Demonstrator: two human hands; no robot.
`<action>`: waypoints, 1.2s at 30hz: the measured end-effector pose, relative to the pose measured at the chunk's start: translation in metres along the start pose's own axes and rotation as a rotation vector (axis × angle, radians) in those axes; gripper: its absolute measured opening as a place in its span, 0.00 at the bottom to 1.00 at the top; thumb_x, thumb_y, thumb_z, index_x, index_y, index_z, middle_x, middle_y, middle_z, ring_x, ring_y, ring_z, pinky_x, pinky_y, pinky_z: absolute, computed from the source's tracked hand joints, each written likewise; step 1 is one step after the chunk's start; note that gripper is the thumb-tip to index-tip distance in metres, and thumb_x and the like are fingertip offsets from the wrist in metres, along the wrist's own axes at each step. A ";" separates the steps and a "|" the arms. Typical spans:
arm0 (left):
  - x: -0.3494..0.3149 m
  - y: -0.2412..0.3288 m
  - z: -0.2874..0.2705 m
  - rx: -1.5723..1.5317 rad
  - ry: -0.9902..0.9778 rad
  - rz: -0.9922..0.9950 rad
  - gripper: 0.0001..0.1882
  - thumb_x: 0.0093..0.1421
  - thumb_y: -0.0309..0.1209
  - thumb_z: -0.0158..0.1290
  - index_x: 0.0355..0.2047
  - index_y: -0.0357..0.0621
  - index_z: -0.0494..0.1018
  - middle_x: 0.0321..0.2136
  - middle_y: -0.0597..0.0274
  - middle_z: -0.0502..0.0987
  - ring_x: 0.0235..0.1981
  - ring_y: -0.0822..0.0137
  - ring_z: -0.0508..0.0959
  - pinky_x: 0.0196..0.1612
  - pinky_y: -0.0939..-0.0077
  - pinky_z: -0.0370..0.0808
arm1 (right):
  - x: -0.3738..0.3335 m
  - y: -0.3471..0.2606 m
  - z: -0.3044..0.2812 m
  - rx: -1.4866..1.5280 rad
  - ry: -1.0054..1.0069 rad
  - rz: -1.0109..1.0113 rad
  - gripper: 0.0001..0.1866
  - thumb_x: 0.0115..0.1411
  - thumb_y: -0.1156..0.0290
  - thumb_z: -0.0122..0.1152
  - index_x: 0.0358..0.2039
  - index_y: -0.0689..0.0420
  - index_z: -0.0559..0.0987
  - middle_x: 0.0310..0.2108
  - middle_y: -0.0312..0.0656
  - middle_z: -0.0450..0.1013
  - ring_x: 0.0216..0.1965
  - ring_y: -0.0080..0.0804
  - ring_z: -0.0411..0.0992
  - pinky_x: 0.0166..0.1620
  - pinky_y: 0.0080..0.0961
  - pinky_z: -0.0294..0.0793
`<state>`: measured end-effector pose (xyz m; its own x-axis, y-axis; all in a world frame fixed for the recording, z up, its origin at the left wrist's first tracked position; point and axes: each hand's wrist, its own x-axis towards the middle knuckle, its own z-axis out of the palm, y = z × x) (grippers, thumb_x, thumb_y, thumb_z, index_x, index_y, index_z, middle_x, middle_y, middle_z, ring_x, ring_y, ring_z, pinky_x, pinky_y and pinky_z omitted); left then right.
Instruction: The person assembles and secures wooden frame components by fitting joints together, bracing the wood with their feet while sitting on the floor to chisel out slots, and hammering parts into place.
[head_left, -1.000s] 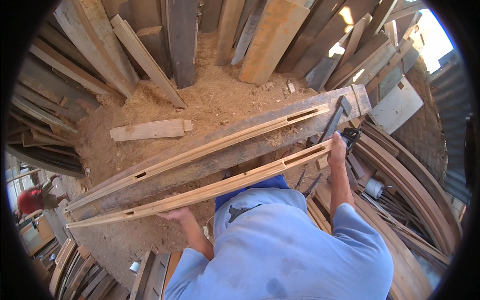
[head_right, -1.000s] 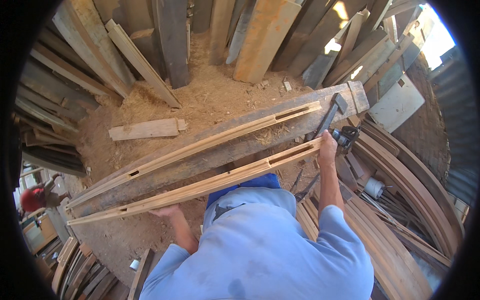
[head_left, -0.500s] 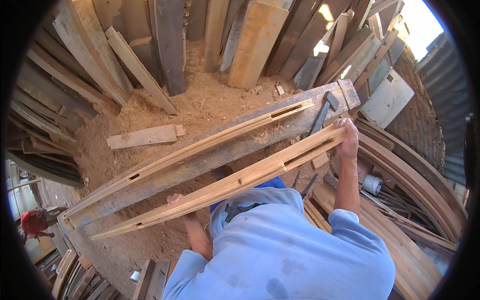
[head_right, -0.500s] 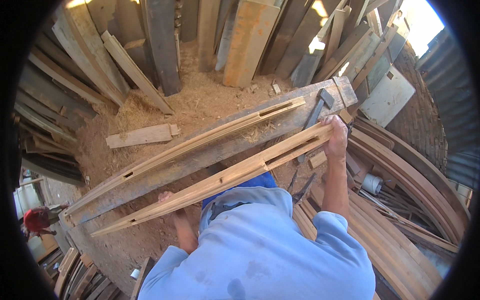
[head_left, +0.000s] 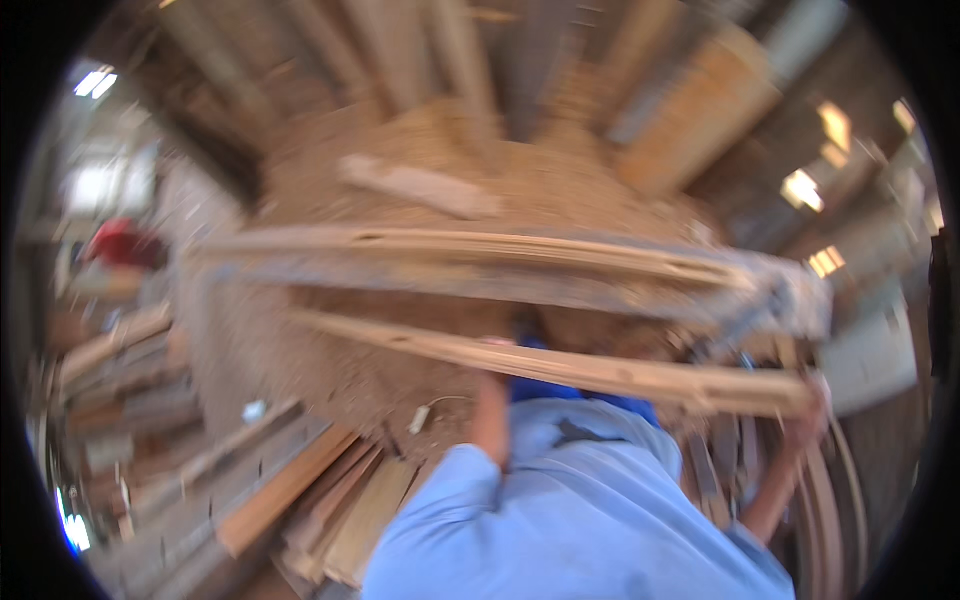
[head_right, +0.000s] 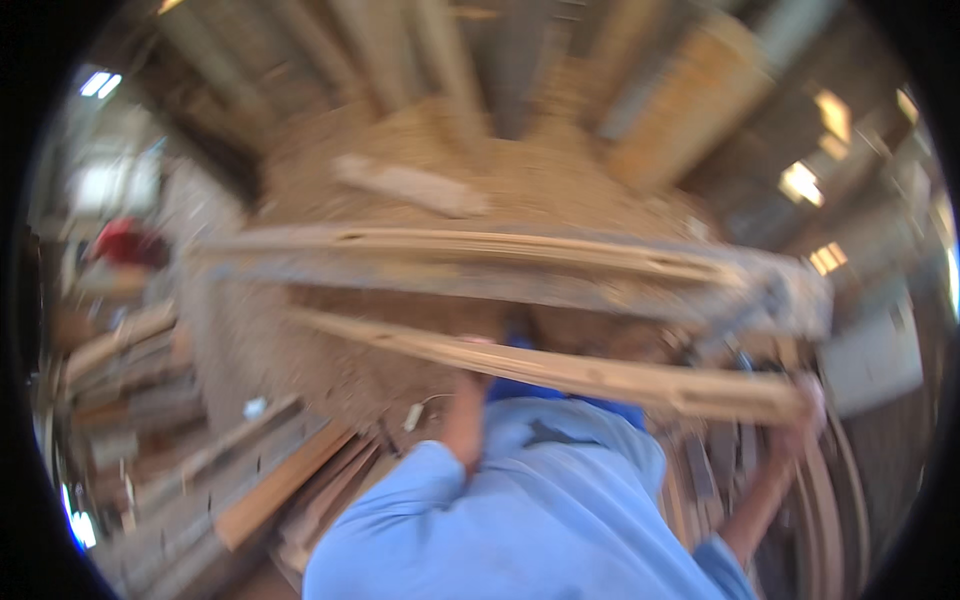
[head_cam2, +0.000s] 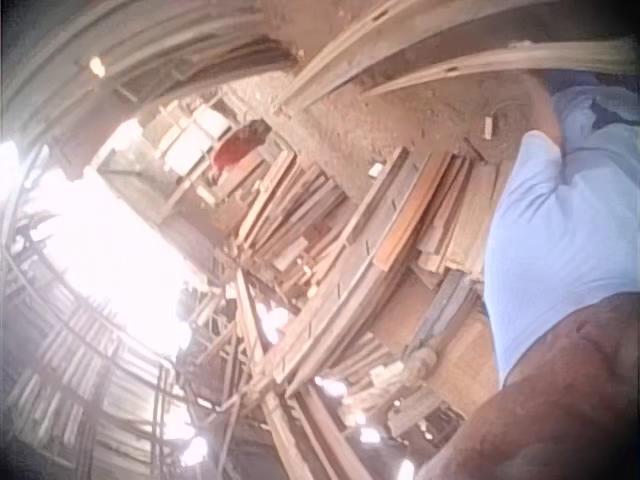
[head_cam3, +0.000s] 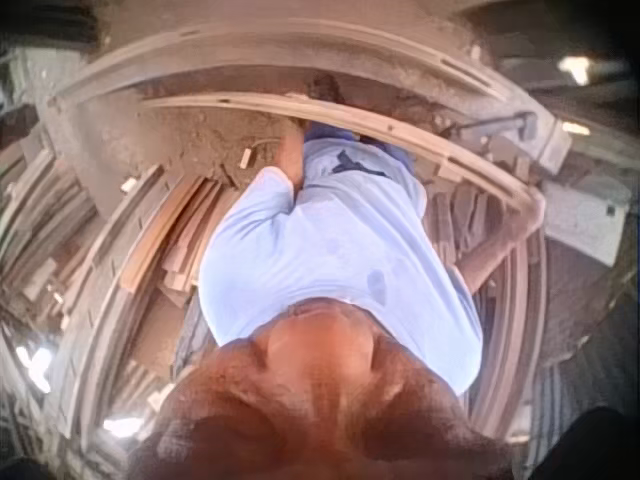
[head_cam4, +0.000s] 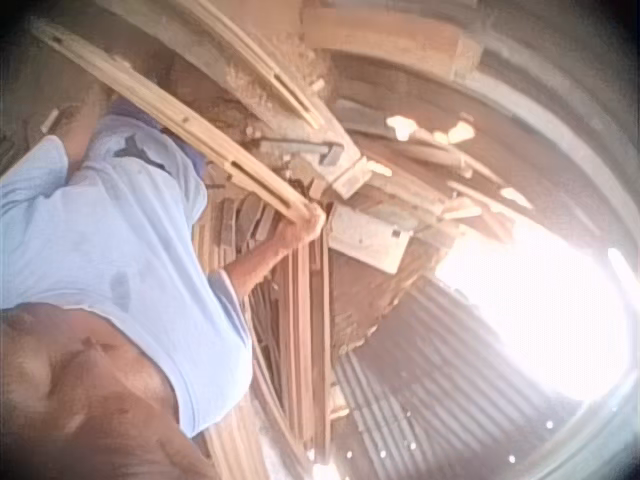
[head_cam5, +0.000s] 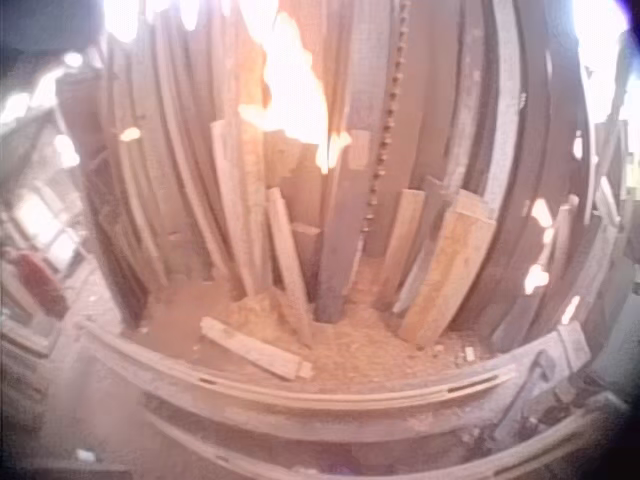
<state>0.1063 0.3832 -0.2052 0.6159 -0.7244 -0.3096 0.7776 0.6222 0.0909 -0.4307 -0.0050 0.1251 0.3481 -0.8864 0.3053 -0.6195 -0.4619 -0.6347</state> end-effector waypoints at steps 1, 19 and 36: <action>0.009 -0.020 0.027 0.666 0.136 0.194 0.14 0.64 0.45 0.52 0.31 0.49 0.73 0.30 0.61 0.75 0.33 0.63 0.75 0.42 0.64 0.76 | -0.014 0.011 -0.008 0.250 -0.048 -0.047 0.25 0.70 0.56 0.49 0.55 0.65 0.72 0.54 0.50 0.71 0.56 0.43 0.70 0.62 0.42 0.68; 0.008 0.040 -0.038 -0.079 0.700 0.057 0.30 0.61 0.63 0.44 0.35 0.47 0.74 0.30 0.57 0.74 0.32 0.60 0.74 0.36 0.61 0.75 | -0.028 -0.120 0.078 -0.220 -0.187 0.354 0.22 0.67 0.59 0.54 0.57 0.58 0.71 0.52 0.44 0.71 0.56 0.40 0.69 0.60 0.39 0.69; -0.028 0.009 0.150 2.529 -0.410 -0.282 0.49 0.48 0.46 0.66 0.66 0.40 0.57 0.66 0.38 0.58 0.67 0.39 0.57 0.68 0.41 0.49 | -0.142 -0.036 0.141 0.658 -0.082 1.054 0.09 0.61 0.62 0.57 0.32 0.54 0.76 0.28 0.28 0.68 0.31 0.18 0.67 0.37 0.20 0.66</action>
<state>0.1150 0.3643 -0.0535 0.2901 -0.8566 -0.4267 -0.6917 -0.4958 0.5251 -0.3583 0.1418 0.0044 -0.0471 -0.7996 -0.5987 -0.1615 0.5976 -0.7854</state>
